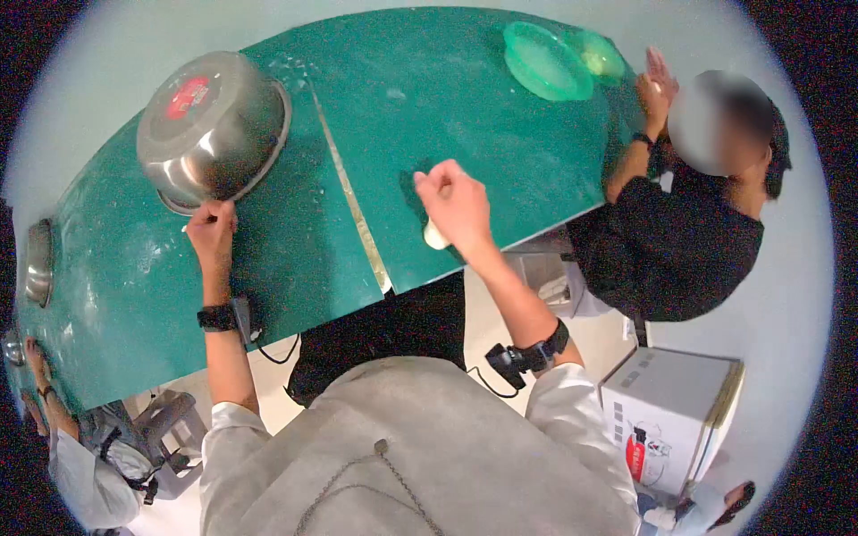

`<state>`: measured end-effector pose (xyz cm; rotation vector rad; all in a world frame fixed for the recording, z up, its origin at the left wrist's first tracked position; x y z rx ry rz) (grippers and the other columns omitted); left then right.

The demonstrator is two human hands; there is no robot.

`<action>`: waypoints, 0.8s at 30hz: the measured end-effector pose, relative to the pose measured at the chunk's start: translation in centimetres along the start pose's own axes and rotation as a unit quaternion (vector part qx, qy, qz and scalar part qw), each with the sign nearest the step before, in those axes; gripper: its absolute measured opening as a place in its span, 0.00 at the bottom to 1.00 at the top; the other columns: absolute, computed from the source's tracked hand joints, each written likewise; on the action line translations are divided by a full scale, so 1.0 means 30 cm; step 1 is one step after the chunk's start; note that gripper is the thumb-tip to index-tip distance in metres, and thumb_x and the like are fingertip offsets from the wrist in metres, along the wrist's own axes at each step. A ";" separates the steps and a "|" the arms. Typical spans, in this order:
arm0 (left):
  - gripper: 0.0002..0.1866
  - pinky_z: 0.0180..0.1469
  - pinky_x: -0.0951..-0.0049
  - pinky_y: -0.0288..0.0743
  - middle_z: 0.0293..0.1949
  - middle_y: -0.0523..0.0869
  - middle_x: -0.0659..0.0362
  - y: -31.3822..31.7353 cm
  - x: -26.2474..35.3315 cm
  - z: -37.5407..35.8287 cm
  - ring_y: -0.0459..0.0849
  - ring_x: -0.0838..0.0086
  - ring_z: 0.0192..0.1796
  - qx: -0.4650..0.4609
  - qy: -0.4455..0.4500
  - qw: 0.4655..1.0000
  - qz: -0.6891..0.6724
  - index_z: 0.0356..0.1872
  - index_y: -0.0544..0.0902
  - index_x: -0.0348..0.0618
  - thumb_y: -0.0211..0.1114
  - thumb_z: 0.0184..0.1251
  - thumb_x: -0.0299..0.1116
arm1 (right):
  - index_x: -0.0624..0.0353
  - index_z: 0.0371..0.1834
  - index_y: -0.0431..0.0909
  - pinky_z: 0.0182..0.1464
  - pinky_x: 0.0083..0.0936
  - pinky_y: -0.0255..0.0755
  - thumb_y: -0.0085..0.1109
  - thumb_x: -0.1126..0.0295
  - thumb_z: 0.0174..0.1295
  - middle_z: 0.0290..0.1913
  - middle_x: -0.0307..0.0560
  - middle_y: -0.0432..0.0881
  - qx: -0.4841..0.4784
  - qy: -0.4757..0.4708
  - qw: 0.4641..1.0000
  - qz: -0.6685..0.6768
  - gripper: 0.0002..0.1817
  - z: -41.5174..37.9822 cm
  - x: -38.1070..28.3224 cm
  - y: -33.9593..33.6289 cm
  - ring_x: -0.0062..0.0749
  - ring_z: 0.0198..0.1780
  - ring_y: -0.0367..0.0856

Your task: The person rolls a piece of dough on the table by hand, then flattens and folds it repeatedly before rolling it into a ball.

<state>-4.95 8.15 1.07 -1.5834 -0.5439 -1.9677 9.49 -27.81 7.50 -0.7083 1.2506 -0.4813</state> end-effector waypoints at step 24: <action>0.26 0.24 0.79 0.61 0.18 0.75 0.65 -0.016 0.047 -0.005 0.70 0.83 0.21 0.064 -0.018 0.998 0.007 0.18 0.75 0.42 0.57 0.79 0.44 | 0.58 0.33 0.86 0.58 0.42 0.71 0.57 0.68 0.63 0.45 0.44 0.88 0.170 -0.334 0.923 -0.087 0.09 0.054 -0.034 0.096 0.44 0.53 0.83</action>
Point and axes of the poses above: each hand's wrist, its own z-axis towards the middle knuckle, its own y-axis out of the palm, x = y × z, the point moved 4 cm from there along z, towards the middle knuckle
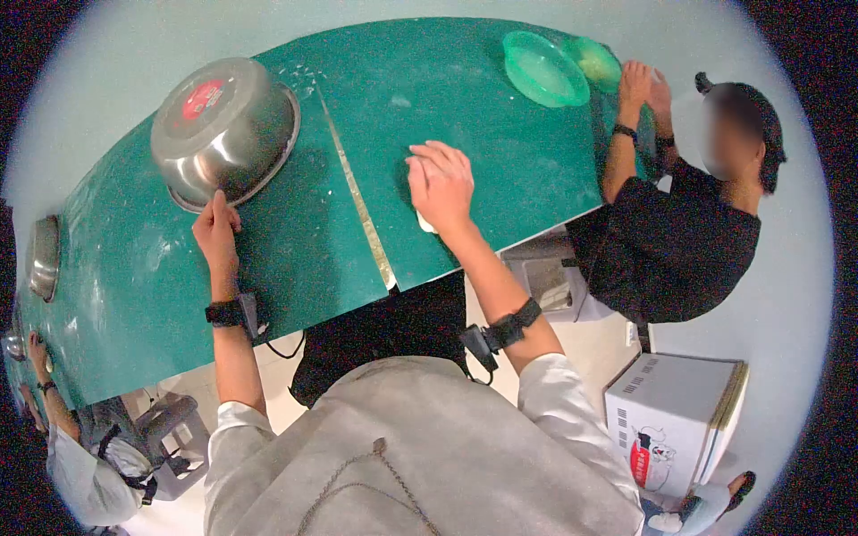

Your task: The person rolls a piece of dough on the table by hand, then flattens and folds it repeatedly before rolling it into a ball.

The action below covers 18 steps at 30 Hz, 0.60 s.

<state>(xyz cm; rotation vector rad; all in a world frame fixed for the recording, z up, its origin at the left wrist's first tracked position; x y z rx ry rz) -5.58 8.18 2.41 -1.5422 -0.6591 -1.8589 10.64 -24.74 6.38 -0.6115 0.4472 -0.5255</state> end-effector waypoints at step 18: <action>0.24 0.25 0.79 0.61 0.18 0.76 0.64 -0.005 0.002 0.000 0.70 0.83 0.21 0.018 -0.013 0.999 -0.025 0.18 0.75 0.42 0.58 0.78 0.41 | 0.56 0.33 0.84 0.55 0.41 0.70 0.57 0.60 0.66 0.42 0.48 0.84 -0.105 0.084 0.989 -0.063 0.12 -0.006 -0.056 -0.042 0.44 0.50 0.80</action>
Point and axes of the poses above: each hand's wrist, its own z-axis towards the middle knuckle, its own y-axis out of the palm, x = y × z, the point moved 4 cm from there along z, towards the middle knuckle
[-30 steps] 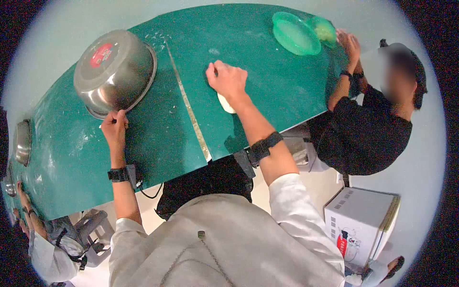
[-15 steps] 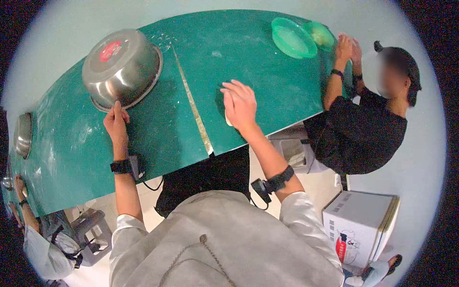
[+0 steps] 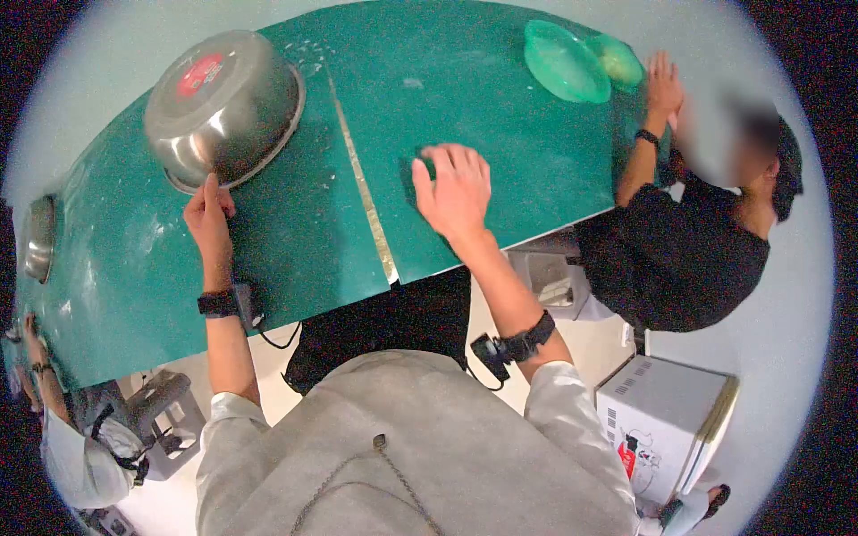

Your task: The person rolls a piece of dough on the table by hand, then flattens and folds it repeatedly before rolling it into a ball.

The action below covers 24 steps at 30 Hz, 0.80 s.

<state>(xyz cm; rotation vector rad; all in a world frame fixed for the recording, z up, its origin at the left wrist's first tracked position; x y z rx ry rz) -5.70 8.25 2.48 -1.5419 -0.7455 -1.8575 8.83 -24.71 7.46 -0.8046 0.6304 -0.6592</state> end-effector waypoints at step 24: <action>0.24 0.25 0.78 0.64 0.22 0.75 0.60 0.020 0.012 0.018 0.70 0.79 0.22 -0.034 0.061 0.997 -0.023 0.25 0.70 0.41 0.46 0.84 0.43 | 0.56 0.37 0.86 0.64 0.44 0.64 0.55 0.60 0.63 0.45 0.45 0.85 0.079 -0.056 0.995 -0.029 0.14 0.320 0.082 0.230 0.41 0.53 0.81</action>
Point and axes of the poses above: each hand's wrist, its own z-axis towards the middle knuckle, its own y-axis out of the palm, x = y × z, the point moved 4 cm from there along z, towards the middle knuckle
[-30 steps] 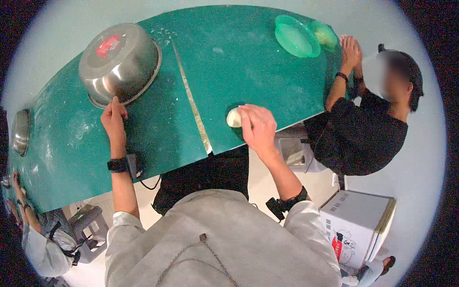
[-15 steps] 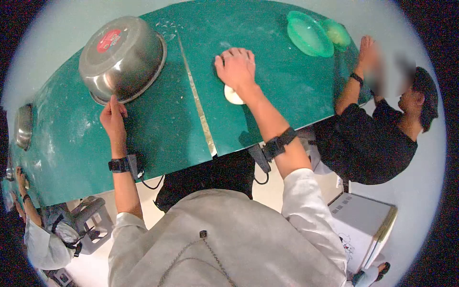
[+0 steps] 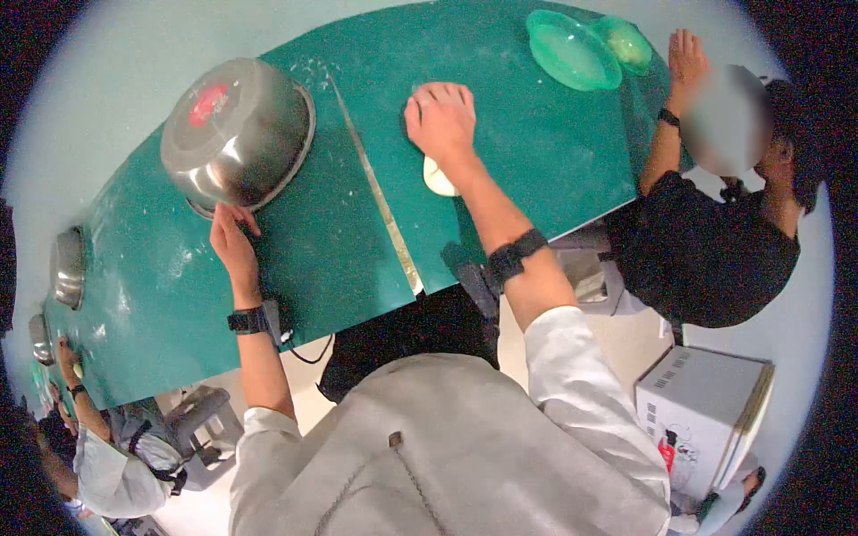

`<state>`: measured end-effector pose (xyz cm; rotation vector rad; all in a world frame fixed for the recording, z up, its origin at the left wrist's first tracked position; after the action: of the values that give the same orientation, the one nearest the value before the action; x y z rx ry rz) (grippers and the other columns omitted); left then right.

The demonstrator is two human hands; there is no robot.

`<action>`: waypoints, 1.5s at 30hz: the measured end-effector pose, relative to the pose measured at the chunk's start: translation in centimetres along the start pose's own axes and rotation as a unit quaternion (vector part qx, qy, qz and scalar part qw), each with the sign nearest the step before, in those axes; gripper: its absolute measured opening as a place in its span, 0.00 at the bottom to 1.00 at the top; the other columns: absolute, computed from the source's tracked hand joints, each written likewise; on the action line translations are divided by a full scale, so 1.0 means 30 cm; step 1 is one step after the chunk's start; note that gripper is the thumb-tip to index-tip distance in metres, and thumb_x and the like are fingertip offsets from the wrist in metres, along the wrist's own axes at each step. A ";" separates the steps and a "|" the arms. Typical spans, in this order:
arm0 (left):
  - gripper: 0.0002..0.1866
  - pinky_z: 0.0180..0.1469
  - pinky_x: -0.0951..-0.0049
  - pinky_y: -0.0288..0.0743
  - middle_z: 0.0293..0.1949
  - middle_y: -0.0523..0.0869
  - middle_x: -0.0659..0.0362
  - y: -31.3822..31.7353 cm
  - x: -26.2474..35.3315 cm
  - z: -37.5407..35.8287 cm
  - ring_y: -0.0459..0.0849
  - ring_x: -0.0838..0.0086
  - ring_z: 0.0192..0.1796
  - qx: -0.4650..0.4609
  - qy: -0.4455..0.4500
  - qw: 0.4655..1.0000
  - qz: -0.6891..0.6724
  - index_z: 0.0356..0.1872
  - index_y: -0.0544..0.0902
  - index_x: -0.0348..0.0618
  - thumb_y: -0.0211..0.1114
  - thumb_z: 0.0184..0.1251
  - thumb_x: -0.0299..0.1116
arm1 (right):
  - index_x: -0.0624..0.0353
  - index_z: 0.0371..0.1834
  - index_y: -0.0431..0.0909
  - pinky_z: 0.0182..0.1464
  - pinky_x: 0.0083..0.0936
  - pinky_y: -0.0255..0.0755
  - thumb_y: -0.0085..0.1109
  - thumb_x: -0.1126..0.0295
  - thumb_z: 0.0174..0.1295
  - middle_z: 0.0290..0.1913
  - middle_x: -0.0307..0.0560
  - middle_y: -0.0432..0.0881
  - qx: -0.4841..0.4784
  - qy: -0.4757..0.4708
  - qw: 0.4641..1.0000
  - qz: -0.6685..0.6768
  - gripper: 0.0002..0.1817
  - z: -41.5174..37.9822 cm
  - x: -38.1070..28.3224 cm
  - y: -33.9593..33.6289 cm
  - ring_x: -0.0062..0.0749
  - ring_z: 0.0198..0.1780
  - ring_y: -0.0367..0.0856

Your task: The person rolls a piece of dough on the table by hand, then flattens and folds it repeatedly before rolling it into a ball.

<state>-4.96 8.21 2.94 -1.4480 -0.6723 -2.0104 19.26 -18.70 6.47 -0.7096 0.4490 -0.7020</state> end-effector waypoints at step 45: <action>0.27 0.25 0.76 0.63 0.19 0.75 0.60 -0.042 0.022 -0.065 0.71 0.77 0.21 0.107 -0.011 0.994 -0.030 0.19 0.72 0.40 0.47 0.83 0.41 | 0.55 0.26 0.82 0.37 0.38 0.78 0.57 0.67 0.61 0.28 0.43 0.84 0.029 -0.150 0.973 0.171 0.08 -0.192 -0.061 -0.217 0.40 0.30 0.84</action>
<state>-7.31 7.69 2.92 -1.3389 -0.9206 -1.9047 11.83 -23.48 7.47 -0.6490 0.2614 -0.2751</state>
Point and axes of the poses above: each hand's wrist, its own z-axis towards the middle knuckle, its own y-axis out of the palm, x = y × z, the point moved 4 cm from there along z, towards the middle knuckle
